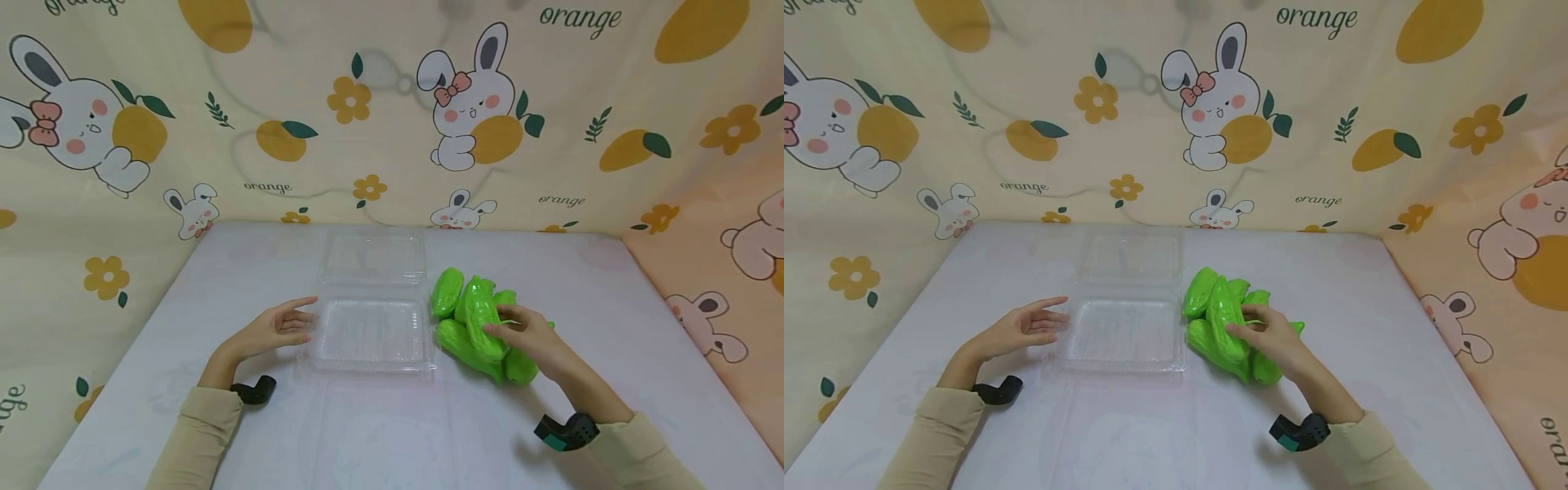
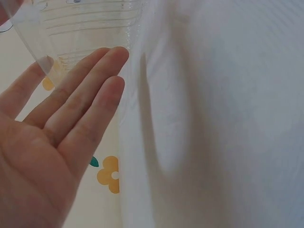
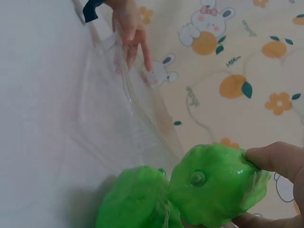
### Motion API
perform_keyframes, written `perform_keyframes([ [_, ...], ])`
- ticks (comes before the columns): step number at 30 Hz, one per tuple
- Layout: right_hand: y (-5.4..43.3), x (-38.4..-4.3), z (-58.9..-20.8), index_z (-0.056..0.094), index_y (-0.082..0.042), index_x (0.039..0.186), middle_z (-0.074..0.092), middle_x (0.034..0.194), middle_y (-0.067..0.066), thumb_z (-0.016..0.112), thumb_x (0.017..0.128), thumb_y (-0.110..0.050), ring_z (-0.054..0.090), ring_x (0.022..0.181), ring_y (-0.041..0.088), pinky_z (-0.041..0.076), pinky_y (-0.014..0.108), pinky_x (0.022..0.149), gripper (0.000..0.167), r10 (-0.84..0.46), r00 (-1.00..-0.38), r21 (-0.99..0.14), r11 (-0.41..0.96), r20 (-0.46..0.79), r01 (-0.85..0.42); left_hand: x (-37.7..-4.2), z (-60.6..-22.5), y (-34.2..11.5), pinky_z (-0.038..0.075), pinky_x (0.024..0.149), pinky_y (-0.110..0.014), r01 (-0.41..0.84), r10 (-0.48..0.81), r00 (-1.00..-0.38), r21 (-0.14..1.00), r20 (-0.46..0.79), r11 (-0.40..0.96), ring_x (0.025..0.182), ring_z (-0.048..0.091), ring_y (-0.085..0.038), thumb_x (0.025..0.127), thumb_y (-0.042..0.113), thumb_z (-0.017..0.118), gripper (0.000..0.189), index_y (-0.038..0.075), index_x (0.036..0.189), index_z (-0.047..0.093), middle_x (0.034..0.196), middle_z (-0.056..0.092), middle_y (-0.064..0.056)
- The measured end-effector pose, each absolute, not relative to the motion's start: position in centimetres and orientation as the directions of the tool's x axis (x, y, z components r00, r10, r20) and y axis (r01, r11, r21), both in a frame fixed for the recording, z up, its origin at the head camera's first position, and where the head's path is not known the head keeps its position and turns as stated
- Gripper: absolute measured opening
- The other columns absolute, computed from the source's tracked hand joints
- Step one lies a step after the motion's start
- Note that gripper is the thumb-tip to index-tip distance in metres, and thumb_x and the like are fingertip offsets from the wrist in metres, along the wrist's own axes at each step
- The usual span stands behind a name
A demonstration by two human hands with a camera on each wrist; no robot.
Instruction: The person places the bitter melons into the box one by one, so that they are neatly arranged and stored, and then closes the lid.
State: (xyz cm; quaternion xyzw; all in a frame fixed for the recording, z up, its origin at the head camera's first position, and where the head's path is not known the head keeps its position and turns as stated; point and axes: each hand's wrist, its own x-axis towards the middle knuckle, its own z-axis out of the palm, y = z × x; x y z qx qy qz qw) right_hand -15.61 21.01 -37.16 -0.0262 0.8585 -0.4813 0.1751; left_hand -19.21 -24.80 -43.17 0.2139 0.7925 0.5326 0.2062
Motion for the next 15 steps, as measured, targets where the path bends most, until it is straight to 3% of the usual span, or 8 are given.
perform_keyframes([
  [5, 20.6, -15.6, -37.1, 0.031, 0.006, 0.146, 0.039, 0.146, 0.028, 0.056, 0.097, -0.028, 0.042, 0.136, 0.046, 0.046, 0.051, 0.105, 0.065, -0.227, -0.933, -0.846, 0.518, -0.280, 0.128, -19.2, -43.3, -24.8, 0.048, 0.099, -0.019, 0.122, 0.559, -0.823, 0.932, -0.098, 0.343, 0.130, 0.049, -0.045, 0.090, 0.020, 0.069, 0.078, 0.005, 0.152, 0.025, 0.141, 0.047, -0.031],
  [12, 19.8, -15.6, -36.9, 0.027, 0.008, 0.147, 0.038, 0.147, 0.029, 0.057, 0.096, -0.027, 0.041, 0.136, 0.047, 0.050, 0.032, 0.090, 0.068, -0.256, -0.929, -0.868, 0.483, -0.267, 0.117, -19.2, -43.1, -24.8, 0.048, 0.101, -0.022, 0.124, 0.555, -0.826, 0.927, -0.101, 0.353, 0.130, 0.049, -0.044, 0.090, 0.020, 0.069, 0.078, 0.005, 0.152, 0.025, 0.141, 0.048, -0.030],
  [15, 19.5, -15.7, -36.9, 0.028, 0.008, 0.147, 0.038, 0.147, 0.028, 0.057, 0.095, -0.028, 0.041, 0.136, 0.046, 0.051, 0.030, 0.089, 0.069, -0.254, -0.929, -0.867, 0.483, -0.268, 0.119, -19.2, -43.1, -24.7, 0.048, 0.102, -0.025, 0.125, 0.555, -0.826, 0.927, -0.101, 0.355, 0.130, 0.049, -0.044, 0.090, 0.020, 0.069, 0.077, 0.005, 0.152, 0.025, 0.140, 0.048, -0.030],
])
